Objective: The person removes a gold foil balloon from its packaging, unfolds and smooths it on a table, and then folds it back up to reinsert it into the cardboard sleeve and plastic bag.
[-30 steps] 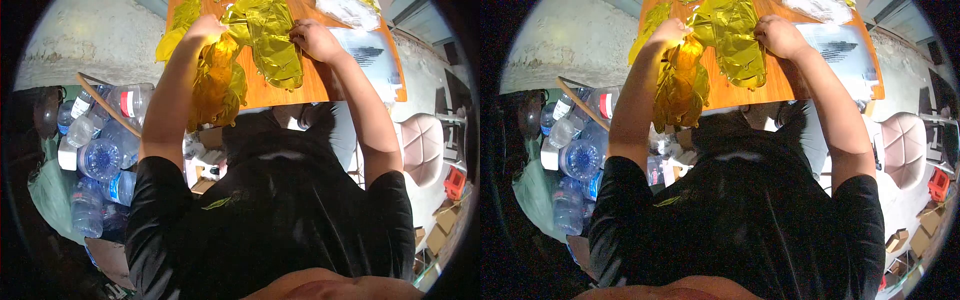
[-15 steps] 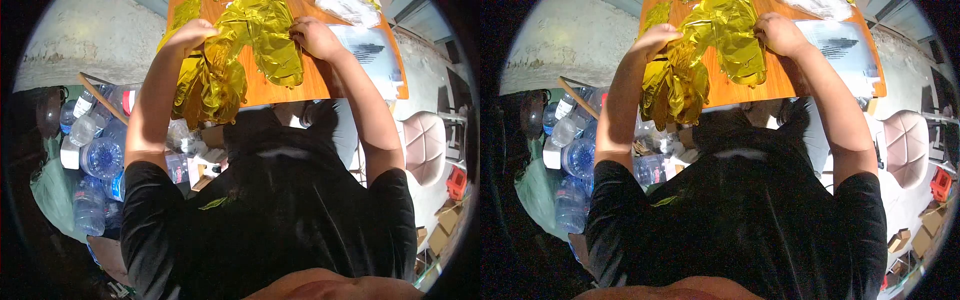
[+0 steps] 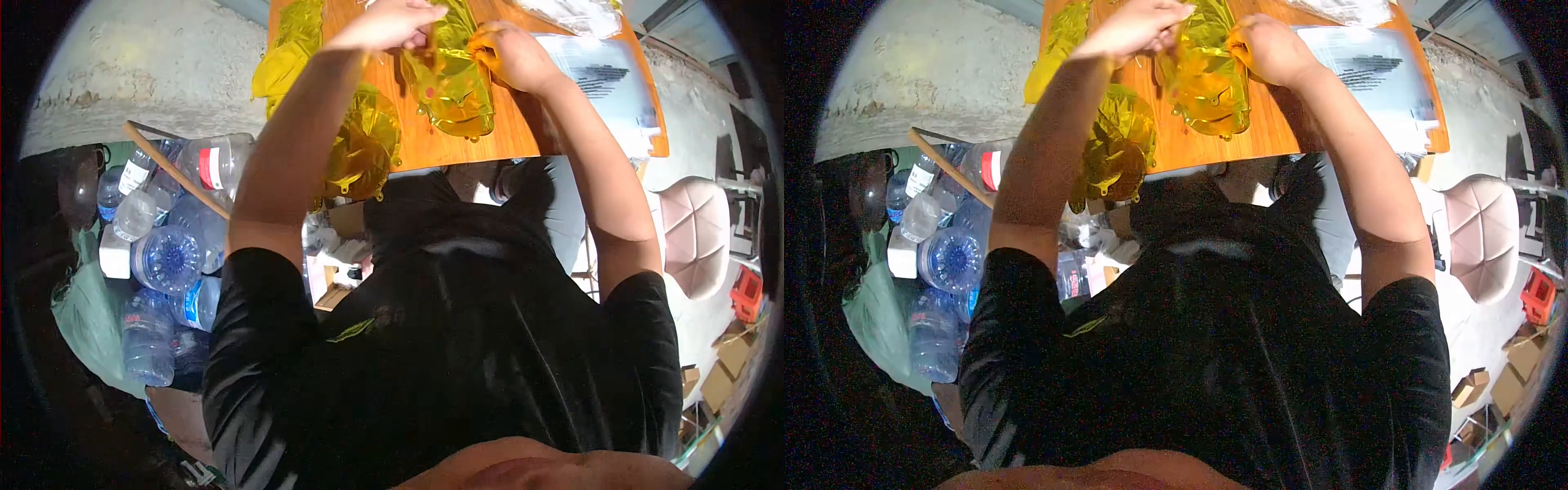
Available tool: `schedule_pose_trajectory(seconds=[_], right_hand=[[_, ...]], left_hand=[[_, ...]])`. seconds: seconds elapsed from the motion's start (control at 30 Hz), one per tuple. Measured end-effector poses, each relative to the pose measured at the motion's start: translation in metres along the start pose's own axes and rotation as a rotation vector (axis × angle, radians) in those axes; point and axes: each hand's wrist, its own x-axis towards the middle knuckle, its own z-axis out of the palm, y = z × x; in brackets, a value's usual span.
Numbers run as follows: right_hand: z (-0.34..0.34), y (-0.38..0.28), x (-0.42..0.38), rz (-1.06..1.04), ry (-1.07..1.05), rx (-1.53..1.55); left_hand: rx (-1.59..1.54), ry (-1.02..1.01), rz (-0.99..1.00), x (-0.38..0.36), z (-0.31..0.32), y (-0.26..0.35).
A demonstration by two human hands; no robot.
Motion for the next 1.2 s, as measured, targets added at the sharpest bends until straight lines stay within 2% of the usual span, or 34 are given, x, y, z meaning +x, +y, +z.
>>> schedule_pose_trajectory(seconds=[0.03, 0.07, 0.1, 0.27, 0.3, 0.37, 0.57, 0.63, 0.7, 0.77, 0.8, 0.87, 0.9, 0.97, 1.0, 1.07, 1.2], right_hand=[[0.002, 0.002, -0.001, 0.02, 0.012, -0.024], [-0.001, 0.001, 0.0, 0.023, 0.013, -0.025], [-0.005, -0.002, 0.0, 0.016, -0.012, -0.003], [-0.003, -0.001, -0.001, -0.002, -0.029, -0.038], [-0.001, 0.0, -0.002, 0.0, -0.003, -0.055], [0.001, 0.001, -0.001, 0.002, 0.021, -0.072], [-0.002, 0.001, -0.004, -0.021, 0.03, -0.026], [-0.004, 0.0, -0.003, 0.023, -0.059, 0.01], [-0.004, -0.001, -0.004, 0.022, -0.049, 0.002], [-0.004, -0.002, -0.003, 0.018, -0.038, -0.008], [-0.004, -0.001, -0.002, 0.017, -0.048, -0.009], [-0.004, 0.001, -0.003, 0.02, -0.06, -0.011], [-0.002, 0.001, -0.003, 0.0, -0.022, -0.012], [-0.001, 0.0, -0.002, -0.023, 0.016, -0.014], [-0.003, -0.002, -0.003, -0.003, 0.001, -0.005], [-0.006, -0.004, -0.002, 0.02, -0.016, 0.003], [-0.006, -0.003, -0.002, 0.013, -0.015, 0.009]], left_hand=[[-0.094, 0.031, 0.047, 0.016, 0.01, -0.021], [-0.361, 0.106, 0.14, 0.034, 0.013, -0.049], [-0.358, 0.101, 0.142, 0.042, 0.014, -0.066], [0.522, 0.701, 0.56, 0.052, 0.004, -0.13], [0.39, 0.533, 0.535, 0.054, 0.008, -0.134], [0.639, 0.493, 0.731, 0.056, 0.012, -0.134], [0.545, 0.286, 0.698, 0.06, 0.017, -0.132], [0.543, 0.268, 0.732, 0.057, 0.017, -0.129], [0.541, 0.25, 0.761, 0.05, 0.021, -0.126], [0.573, 0.483, 0.8, 0.046, 0.026, -0.123], [0.572, 0.484, 0.799, 0.045, 0.025, -0.121], [0.582, 0.401, 0.405, 0.046, 0.024, -0.117], [0.58, 0.399, 0.403, 0.055, 0.025, -0.129], [0.684, 0.489, 0.686, 0.072, 0.026, -0.149], [0.683, 0.489, 0.686, 0.062, 0.025, -0.134], [0.618, 0.237, 0.381, 0.04, 0.019, -0.104], [0.668, 0.191, 0.339, 0.035, 0.018, -0.095]])
